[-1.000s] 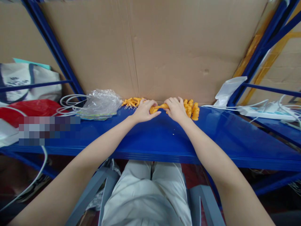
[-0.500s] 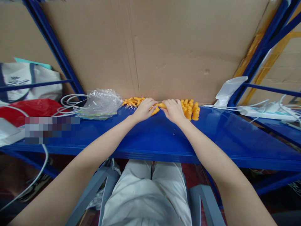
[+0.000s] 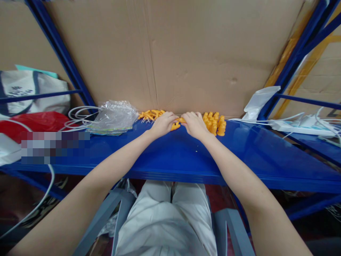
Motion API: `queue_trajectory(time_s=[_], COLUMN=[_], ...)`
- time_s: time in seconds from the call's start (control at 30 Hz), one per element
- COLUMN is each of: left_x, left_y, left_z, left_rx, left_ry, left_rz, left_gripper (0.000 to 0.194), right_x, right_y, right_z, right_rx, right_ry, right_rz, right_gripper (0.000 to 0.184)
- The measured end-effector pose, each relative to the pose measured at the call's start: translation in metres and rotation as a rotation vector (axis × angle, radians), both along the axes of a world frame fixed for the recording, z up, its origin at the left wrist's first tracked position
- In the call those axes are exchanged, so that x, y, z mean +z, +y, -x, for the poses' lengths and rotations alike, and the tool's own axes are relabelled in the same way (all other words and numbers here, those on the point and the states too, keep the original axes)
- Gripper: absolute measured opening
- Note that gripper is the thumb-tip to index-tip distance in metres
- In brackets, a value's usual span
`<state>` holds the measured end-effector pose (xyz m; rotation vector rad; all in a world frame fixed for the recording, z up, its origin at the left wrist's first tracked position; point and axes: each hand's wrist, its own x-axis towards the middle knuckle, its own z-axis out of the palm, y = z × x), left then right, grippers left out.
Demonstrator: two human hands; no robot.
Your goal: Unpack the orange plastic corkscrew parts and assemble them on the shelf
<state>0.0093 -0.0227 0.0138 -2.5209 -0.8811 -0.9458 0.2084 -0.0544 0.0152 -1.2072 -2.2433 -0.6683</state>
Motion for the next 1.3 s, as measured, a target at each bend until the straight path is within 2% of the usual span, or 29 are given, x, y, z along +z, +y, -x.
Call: queue_trajectory(time_s=[0.17, 0.27, 0.47, 0.57, 0.67, 0.8, 1.0, 1.17, 1.3], left_x=[0.0, 0.003, 0.012, 0.016, 0.018, 0.015, 0.011, 0.008, 0.004], left_y=[0.01, 0.01, -0.004, -0.008, -0.007, -0.001, 0.011, 0.019, 0.025], left_z=[-0.007, -0.009, -0.003, -0.001, 0.001, 0.008, 0.018, 0.018, 0.015], left_rx=[-0.084, -0.142, -0.269, -0.307, -0.311, -0.251, -0.111, -0.084, -0.084], left_ry=[-0.163, -0.274, -0.452, -0.54, -0.546, -0.573, -0.813, -0.914, -0.94], left_rz=[0.178, 0.426, 1.071, 1.261, 1.369, 1.349, 1.12, 1.007, 0.887], left_gripper=[0.02, 0.015, 0.02, 0.018, 0.018, 0.021, 0.015, 0.004, 0.01], right_x=[0.004, 0.006, 0.007, 0.007, 0.007, 0.006, 0.001, -0.003, -0.01], right_y=[-0.003, -0.004, -0.004, -0.002, 0.003, 0.009, 0.019, 0.024, 0.028], right_z=[0.001, 0.001, 0.002, 0.002, -0.002, -0.021, -0.045, -0.042, -0.04], right_rx=[-0.043, -0.056, -0.058, -0.028, 0.001, -0.034, -0.169, -0.216, -0.204], right_ry=[-0.069, -0.098, -0.115, -0.1, -0.067, 0.054, 0.304, 0.31, 0.265], right_rz=[-0.082, -0.097, -0.096, -0.118, -0.127, -0.109, -0.133, 0.036, 0.169], right_gripper=[0.025, 0.03, 0.034, 0.035, 0.035, 0.038, 0.026, 0.031, 0.029])
